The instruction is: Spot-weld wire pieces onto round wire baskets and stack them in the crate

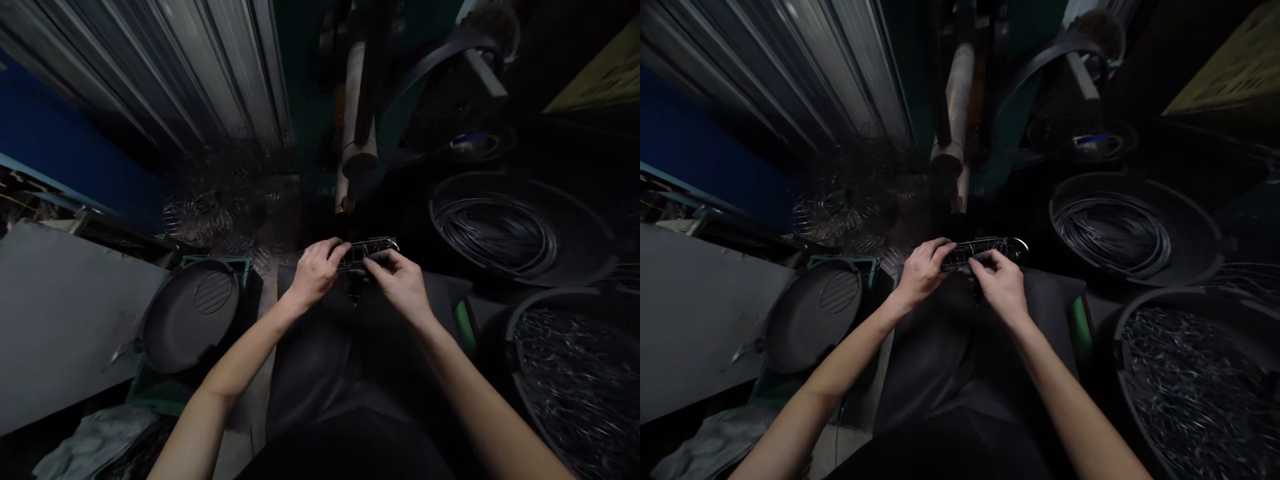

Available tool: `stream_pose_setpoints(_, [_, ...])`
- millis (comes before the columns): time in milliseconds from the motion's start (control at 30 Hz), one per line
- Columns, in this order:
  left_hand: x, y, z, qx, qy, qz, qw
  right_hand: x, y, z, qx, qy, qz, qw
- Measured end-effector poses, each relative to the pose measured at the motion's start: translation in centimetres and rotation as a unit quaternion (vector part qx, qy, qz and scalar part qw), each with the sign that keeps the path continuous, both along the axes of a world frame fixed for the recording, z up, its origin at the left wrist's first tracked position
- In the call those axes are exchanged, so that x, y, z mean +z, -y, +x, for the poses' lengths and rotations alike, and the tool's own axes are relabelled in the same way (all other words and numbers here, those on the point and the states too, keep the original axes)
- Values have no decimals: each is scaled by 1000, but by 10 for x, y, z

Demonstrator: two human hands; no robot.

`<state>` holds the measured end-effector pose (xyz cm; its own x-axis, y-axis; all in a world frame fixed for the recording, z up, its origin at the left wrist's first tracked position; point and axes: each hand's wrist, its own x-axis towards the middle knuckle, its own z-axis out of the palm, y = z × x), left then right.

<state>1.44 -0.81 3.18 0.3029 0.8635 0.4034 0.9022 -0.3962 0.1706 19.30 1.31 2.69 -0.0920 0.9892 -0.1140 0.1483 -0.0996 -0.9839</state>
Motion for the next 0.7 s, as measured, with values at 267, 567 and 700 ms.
stream_pose_setpoints(267, [3, -8, -8, 8, 22, 17, 1000, -7, 3, -27, -70, 135, 177, 972])
stream_pose_setpoints(567, [0, -20, -12, 24, 37, 45, 998, -19, -10, -37, -86, 153, 287, 942])
stream_pose_setpoints(700, [-2, -25, -14, 16, 54, 59, 997, -21, -15, -38, -87, 151, 319, 932])
